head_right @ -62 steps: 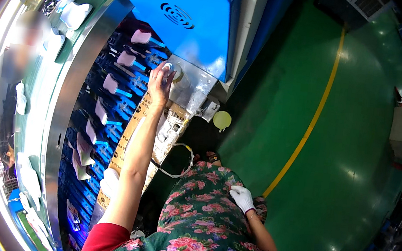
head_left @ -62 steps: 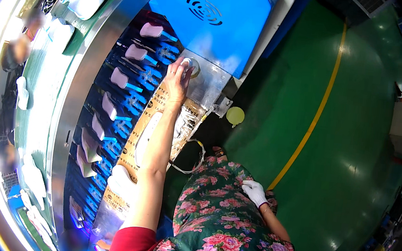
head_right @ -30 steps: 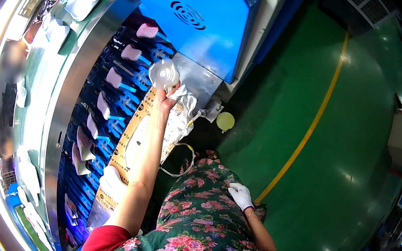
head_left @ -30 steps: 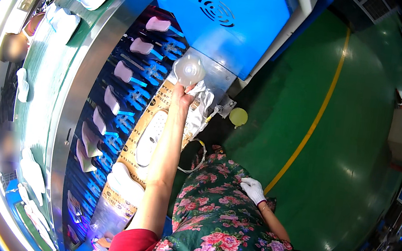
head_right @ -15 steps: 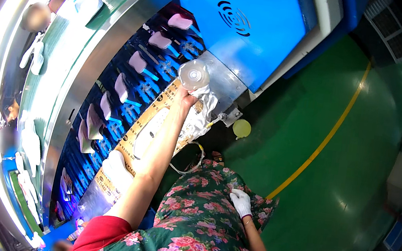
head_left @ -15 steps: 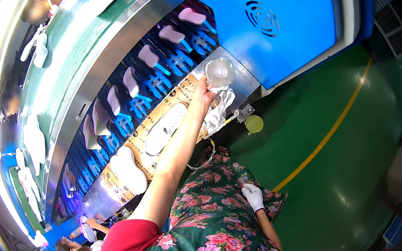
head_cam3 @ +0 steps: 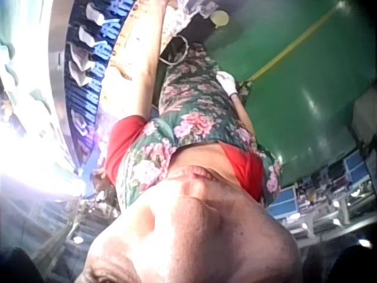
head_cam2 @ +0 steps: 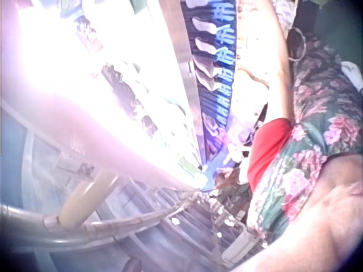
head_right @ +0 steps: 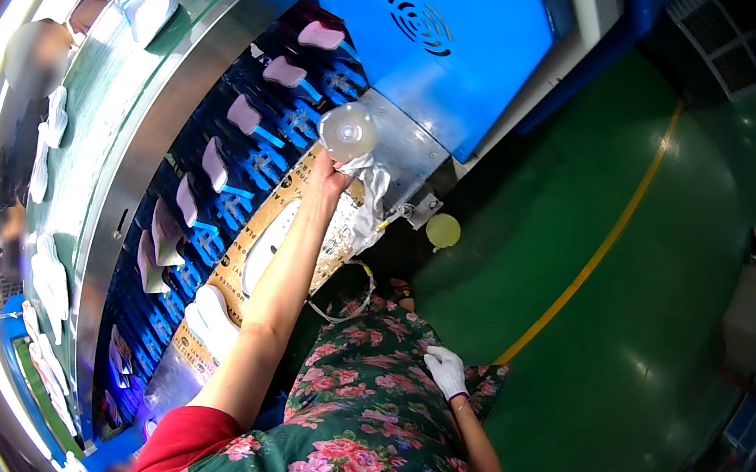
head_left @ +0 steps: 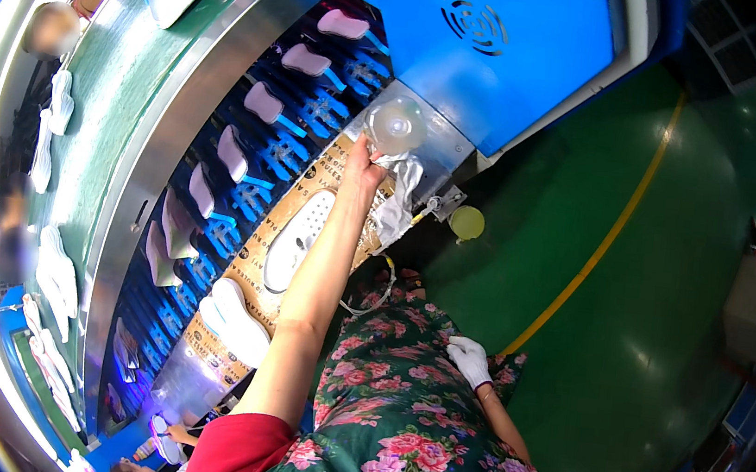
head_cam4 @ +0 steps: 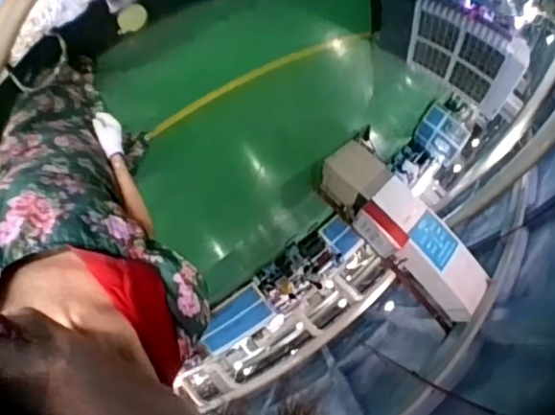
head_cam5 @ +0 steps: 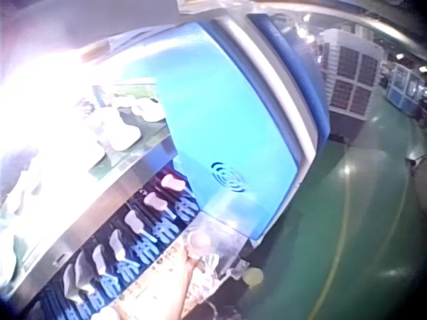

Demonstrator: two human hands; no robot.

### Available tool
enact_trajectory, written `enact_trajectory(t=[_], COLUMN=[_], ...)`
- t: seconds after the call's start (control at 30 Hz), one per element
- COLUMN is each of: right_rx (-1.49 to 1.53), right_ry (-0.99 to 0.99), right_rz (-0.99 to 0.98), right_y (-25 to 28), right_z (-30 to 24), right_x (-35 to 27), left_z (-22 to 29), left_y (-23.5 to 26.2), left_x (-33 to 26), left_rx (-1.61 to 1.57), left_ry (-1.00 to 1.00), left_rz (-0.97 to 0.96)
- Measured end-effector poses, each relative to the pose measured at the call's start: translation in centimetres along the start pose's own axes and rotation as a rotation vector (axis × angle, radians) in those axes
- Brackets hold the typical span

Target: The person picks up a white shoe insole from a conveyor belt, wipes the top surface with a cloth, and then uses a brush tool to apply a liquid substance across the bottom of the insole before placing it back on the belt.

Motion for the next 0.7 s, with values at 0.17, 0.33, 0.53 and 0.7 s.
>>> enact_trajectory(t=[0.17,0.33,0.53,0.7], right_rx=[-0.075,-0.075,0.041,0.018], right_ry=[0.073,0.049,-0.030,-0.013], right_rz=[0.036,0.052,0.013,0.015], right_y=[0.1,-0.1,-1.0,-1.0], right_z=[-1.0,-1.1,1.0,1.2], right_x=[-0.8,-1.0,-0.3,-0.3], left_z=[5.9,6.7,5.1,3.7], left_y=[-2.1,-5.0,-3.1,0.7], left_x=[-1.1,-4.5,-1.5,2.2], left_rx=[0.404,0.643,0.401,0.249], left_ry=[-0.675,-0.917,-0.563,-0.247], left_rz=[-0.165,-0.148,-0.239,-0.179])
Point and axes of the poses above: each hand's wrist, its own x-axis towards the middle knuckle, its own y-axis out of the back of the hand, z = x × y, the point moved 8 cm from there along x, towards the middle knuckle, and after that the axes turned 10 degrees about -y, right-handed, at the moved point
